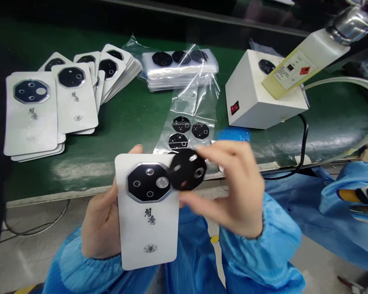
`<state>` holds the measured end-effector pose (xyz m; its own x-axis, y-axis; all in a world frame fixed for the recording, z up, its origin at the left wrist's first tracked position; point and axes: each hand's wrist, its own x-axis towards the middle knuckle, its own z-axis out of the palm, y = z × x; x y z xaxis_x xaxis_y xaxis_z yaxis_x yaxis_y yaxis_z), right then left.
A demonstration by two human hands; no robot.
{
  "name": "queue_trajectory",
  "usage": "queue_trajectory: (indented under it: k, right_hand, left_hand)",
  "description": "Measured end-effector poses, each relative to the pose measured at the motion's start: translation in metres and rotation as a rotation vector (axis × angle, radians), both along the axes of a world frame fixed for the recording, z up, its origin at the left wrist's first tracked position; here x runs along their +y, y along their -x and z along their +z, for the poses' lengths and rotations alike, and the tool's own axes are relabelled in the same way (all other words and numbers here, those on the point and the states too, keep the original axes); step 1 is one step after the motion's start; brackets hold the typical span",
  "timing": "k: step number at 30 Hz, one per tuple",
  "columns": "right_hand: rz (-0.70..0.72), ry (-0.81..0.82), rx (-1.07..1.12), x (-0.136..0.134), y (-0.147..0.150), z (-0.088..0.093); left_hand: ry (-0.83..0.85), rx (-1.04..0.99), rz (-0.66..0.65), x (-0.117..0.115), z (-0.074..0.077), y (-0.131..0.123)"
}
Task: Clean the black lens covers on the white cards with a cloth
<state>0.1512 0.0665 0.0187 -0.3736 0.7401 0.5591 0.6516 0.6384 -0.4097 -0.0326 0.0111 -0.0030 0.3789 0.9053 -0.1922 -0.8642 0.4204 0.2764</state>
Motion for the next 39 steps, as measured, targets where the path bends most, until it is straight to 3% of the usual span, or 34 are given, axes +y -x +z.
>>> queue_trajectory:
  k: [4,17,27,33,39]
  right_hand:
    - [0.111,-0.096,-0.187,-0.018,0.024,0.011]
    - [0.154,-0.102,-0.203,-0.016,0.031,0.003]
    - [-0.084,0.006,0.096,-0.009,0.006,0.001]
    - [-0.004,-0.019,-0.161,-0.014,0.018,0.002]
    - [0.077,-0.035,-0.183,-0.017,0.025,-0.004]
  left_hand:
    - [0.033,0.061,-0.005,0.001,-0.004,0.000]
    - [0.068,0.175,-0.041,-0.002,-0.002,0.001]
    - [-0.007,0.113,-0.058,0.004,-0.002,0.007]
    - [0.052,0.226,-0.065,0.004,-0.002,0.008]
    - [0.039,0.240,-0.090,0.003,-0.006,0.006]
